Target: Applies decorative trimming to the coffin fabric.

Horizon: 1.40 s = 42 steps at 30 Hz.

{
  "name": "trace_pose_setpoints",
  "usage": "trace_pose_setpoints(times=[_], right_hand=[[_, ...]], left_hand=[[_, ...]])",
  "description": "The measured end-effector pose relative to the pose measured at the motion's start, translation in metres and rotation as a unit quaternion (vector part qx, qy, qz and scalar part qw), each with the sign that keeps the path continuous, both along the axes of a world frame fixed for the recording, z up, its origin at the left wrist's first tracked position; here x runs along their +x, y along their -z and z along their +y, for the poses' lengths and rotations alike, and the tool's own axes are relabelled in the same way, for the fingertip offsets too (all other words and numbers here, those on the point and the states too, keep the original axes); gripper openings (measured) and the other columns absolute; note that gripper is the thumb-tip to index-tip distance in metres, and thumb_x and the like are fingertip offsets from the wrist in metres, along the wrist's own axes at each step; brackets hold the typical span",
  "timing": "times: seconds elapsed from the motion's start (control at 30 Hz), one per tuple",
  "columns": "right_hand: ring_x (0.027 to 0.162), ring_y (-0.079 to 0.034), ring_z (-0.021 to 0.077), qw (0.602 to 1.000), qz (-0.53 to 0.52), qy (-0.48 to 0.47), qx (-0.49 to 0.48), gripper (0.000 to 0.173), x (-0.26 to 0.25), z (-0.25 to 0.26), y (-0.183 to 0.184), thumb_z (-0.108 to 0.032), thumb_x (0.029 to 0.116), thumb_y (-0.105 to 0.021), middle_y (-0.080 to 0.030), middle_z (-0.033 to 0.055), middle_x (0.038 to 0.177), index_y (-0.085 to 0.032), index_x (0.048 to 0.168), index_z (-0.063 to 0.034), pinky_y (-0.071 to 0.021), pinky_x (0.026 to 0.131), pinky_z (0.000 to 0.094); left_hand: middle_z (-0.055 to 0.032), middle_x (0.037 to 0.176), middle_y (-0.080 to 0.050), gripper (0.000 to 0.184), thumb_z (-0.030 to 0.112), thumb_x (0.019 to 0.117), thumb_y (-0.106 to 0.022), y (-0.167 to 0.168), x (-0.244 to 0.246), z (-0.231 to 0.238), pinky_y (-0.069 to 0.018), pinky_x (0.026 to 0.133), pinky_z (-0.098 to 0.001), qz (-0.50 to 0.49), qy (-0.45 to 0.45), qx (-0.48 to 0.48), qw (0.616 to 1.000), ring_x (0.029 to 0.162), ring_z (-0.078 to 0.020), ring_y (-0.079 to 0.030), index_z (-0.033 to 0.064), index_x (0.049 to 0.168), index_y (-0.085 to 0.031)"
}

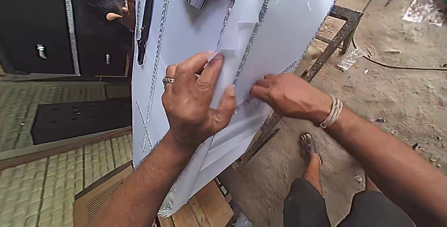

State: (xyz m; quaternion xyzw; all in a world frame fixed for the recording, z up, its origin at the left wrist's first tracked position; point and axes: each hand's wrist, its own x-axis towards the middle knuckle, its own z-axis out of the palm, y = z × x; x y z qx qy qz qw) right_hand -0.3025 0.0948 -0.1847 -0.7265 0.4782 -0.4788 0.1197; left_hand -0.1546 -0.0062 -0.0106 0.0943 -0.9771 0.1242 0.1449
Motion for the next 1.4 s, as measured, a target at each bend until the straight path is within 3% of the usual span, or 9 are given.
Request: trace_pose_setpoints(times=[0.13, 0.3, 0.6, 0.77, 0.9, 1.0, 1.17, 1.3, 1.4], right_hand=[[0.079, -0.065, 0.0268, 0.996, -0.041, 0.078, -0.026, 0.016, -0.007, -0.005, 0.001, -0.013, 0.1004, -0.054, -0.065, 0.0066, 0.084, -0.069, 0.106, -0.0089, -0.0516, 0.061, 0.0395], [0.078, -0.063, 0.0272, 0.989, -0.072, 0.106, -0.069, 0.016, -0.001, -0.011, 0.004, -0.016, 0.103, -0.054, -0.064, 0.0074, 0.081, -0.068, 0.106, -0.0086, -0.0486, 0.061, 0.0384], [0.078, -0.062, 0.0294, 0.978, -0.08, 0.158, -0.112, 0.021, 0.011, -0.016, 0.008, -0.02, 0.1039, -0.054, -0.063, 0.0093, 0.082, -0.067, 0.117, -0.0099, -0.0482, 0.061, 0.0395], [0.081, -0.065, 0.0306, 0.961, -0.124, 0.22, -0.113, 0.053, 0.015, -0.015, 0.01, -0.027, 0.095, -0.071, -0.067, 0.0138, 0.091, -0.058, 0.14, -0.0019, -0.0532, 0.066, 0.0412], [0.085, -0.067, 0.0259, 0.92, -0.259, 0.288, -0.063, 0.071, 0.043, 0.003, 0.033, -0.03, 0.089, -0.08, -0.069, 0.0169, 0.103, -0.05, 0.143, 0.006, -0.0575, 0.072, 0.038], [0.079, -0.064, 0.0174, 0.844, -0.428, 0.319, 0.052, 0.078, 0.082, 0.022, 0.057, -0.031, 0.0884, -0.081, -0.067, 0.0119, 0.102, -0.042, 0.147, 0.003, -0.0561, 0.064, 0.0307], [0.072, -0.064, 0.0133, 0.727, -0.616, 0.228, 0.203, 0.059, 0.12, 0.018, 0.066, -0.033, 0.0834, -0.085, -0.066, 0.0044, 0.092, -0.056, 0.127, -0.0064, -0.0569, 0.061, 0.0316], [0.068, -0.061, 0.0142, 0.724, -0.61, 0.222, 0.234, 0.045, 0.134, 0.004, 0.069, -0.039, 0.0815, -0.086, -0.063, 0.0046, 0.081, -0.064, 0.102, -0.0058, -0.0536, 0.061, 0.0335], [0.067, -0.059, 0.0141, 0.728, -0.594, 0.232, 0.251, 0.046, 0.137, 0.004, 0.07, -0.045, 0.0811, -0.085, -0.061, 0.0037, 0.079, -0.064, 0.097, -0.0069, -0.0521, 0.061, 0.0343]], left_hand=[[-0.0262, 0.145, -0.053, 0.086, 0.056, 0.092, -0.066, 0.002, -0.014, 0.011, -0.0457, 0.088, -0.046, -0.104, -0.074, -0.126, 0.984, 0.111, -0.0374, -0.058, -0.0042, 0.149, -0.046], [-0.0361, 0.151, -0.037, 0.111, 0.057, 0.0808, -0.075, 0.011, -0.028, 0.023, -0.0474, 0.088, -0.0551, -0.159, -0.16, -0.153, 0.962, 0.118, -0.051, -0.052, -0.0093, 0.155, -0.026], [-0.034, 0.145, -0.042, 0.114, 0.066, 0.0746, -0.074, 0.015, -0.038, 0.026, -0.0503, 0.083, -0.0544, -0.151, -0.213, -0.174, 0.95, 0.121, -0.0498, -0.052, -0.0086, 0.15, -0.032], [-0.035, 0.144, -0.042, 0.123, 0.073, 0.0727, -0.073, 0.015, -0.039, 0.03, -0.0515, 0.079, -0.0549, -0.169, -0.231, -0.196, 0.938, 0.118, -0.05, -0.055, -0.0087, 0.153, -0.029], [-0.0349, 0.142, -0.044, 0.125, 0.076, 0.07, -0.072, 0.018, -0.041, 0.031, -0.0514, 0.076, -0.0536, -0.159, -0.238, -0.208, 0.935, 0.115, -0.049, -0.055, -0.0092, 0.152, -0.03], [-0.0356, 0.142, -0.044, 0.126, 0.077, 0.0693, -0.073, 0.02, -0.042, 0.032, -0.0518, 0.076, -0.0549, -0.151, -0.239, -0.212, 0.935, 0.114, -0.0506, -0.056, -0.0088, 0.151, -0.03], [-0.034, 0.139, -0.046, 0.129, 0.081, 0.0664, -0.072, 0.022, -0.043, 0.034, -0.0518, 0.075, -0.0579, -0.158, -0.269, -0.222, 0.924, 0.112, -0.0501, -0.057, -0.0059, 0.153, -0.029], [-0.0331, 0.139, -0.048, 0.128, 0.081, 0.0663, -0.071, 0.023, -0.042, 0.033, -0.0514, 0.078, -0.0578, -0.143, -0.268, -0.23, 0.925, 0.115, -0.0498, -0.057, -0.0047, 0.152, -0.031], [-0.031, 0.136, -0.049, 0.125, 0.081, 0.0658, -0.072, 0.024, -0.044, 0.034, -0.0518, 0.076, -0.0561, -0.133, -0.282, -0.229, 0.922, 0.111, -0.0472, -0.059, -0.0021, 0.151, -0.034]])
